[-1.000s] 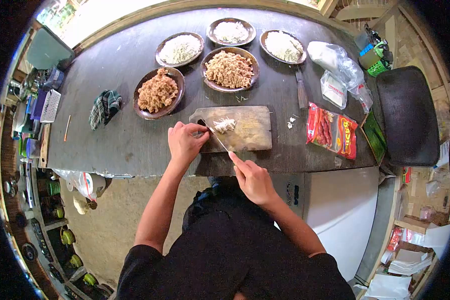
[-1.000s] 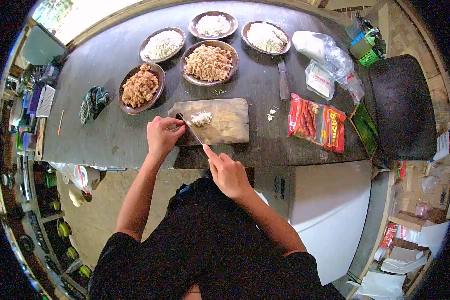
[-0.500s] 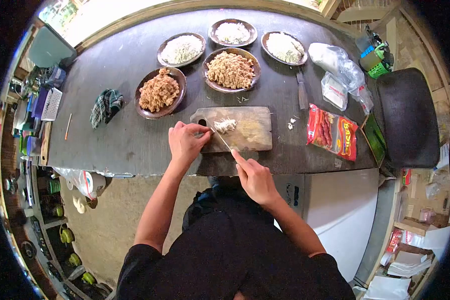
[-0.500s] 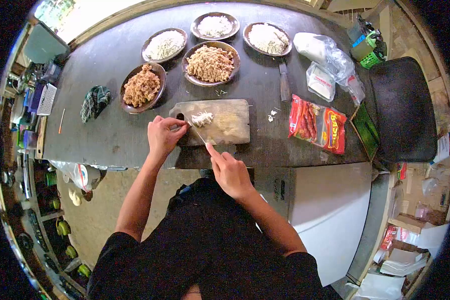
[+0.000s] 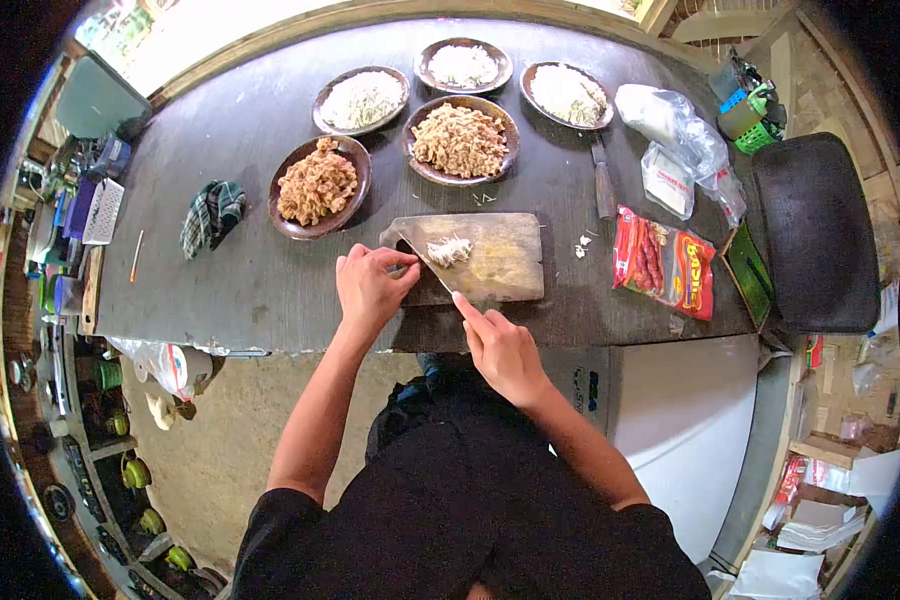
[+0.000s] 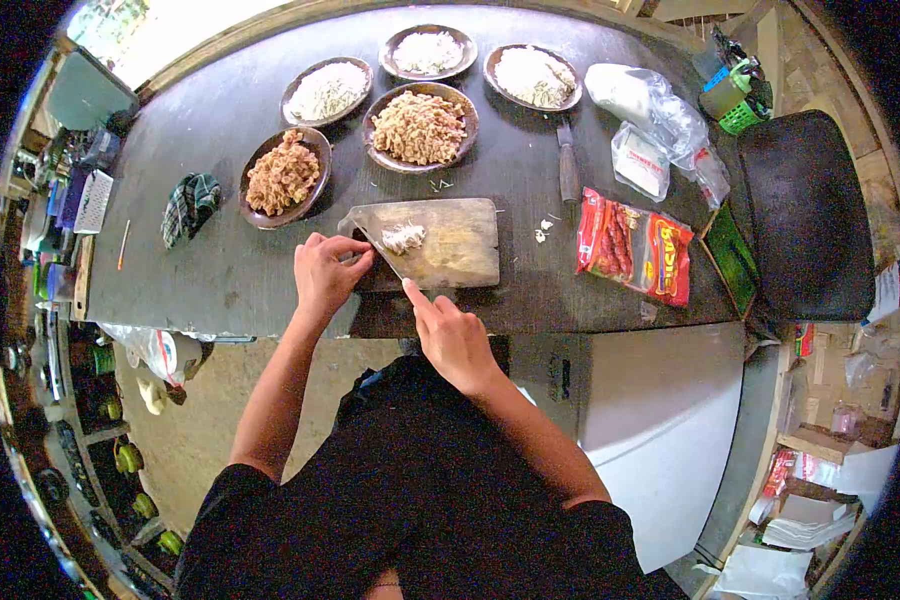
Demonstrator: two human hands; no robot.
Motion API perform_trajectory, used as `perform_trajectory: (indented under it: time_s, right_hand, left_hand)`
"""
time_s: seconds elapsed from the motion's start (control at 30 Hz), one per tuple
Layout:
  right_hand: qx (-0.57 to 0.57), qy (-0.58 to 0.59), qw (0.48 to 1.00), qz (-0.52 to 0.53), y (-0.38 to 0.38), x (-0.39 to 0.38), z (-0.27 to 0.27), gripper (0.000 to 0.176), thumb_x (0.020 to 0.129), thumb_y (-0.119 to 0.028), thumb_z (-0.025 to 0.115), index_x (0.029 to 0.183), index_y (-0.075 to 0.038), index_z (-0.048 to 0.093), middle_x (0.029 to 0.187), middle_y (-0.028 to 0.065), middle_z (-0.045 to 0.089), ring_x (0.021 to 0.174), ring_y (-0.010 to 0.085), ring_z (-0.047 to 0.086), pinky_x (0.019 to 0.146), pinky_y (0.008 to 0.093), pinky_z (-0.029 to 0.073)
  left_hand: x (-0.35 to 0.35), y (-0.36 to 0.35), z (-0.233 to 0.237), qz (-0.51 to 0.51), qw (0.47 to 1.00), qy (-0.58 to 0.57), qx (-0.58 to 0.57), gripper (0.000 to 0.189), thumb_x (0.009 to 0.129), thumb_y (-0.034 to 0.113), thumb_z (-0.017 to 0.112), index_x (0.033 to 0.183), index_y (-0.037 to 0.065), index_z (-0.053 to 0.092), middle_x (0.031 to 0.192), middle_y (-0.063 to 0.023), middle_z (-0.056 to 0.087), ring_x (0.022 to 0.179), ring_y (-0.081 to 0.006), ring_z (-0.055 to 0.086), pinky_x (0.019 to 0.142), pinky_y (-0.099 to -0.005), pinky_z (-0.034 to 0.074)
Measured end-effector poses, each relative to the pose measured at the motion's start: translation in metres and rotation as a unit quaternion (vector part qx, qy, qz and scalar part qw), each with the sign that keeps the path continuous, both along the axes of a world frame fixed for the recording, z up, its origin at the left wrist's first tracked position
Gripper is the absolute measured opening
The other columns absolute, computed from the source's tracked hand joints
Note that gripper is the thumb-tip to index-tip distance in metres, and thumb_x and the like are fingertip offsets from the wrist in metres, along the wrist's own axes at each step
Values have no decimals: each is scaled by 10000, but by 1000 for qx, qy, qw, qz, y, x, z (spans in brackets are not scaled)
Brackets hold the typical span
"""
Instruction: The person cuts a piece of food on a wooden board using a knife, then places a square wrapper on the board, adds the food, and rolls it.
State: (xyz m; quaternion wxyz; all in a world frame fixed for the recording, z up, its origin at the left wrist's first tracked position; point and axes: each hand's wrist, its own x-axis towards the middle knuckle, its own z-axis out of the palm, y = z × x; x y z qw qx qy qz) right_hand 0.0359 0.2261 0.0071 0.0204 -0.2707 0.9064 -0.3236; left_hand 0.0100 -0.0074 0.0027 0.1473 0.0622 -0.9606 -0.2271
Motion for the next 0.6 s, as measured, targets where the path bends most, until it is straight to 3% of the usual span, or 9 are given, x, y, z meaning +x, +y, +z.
perform_trajectory:
  time_s: [0.27,0.6]
  right_hand:
    - [-15,-16,1000,13,13,8,2,485,983,-147,628,1463,-184,568,756,157,589,615,388,651,573,499,563]
    - [-10,-21,1000,-2,2,2,-5,498,979,-134,647,1466,-206,575,759,143,598,652,370,646,602,482,531]
  left_hand:
    - [0,-1,-1,18,999,-22,26,163,748,309,849,851,183,841,752,-58,728,779,-246,609,735,-391,473]
    - [-2,-1,2,5,999,-30,22,156,778,318,836,867,189,842,787,-39,744,807,-244,606,756,-393,451]
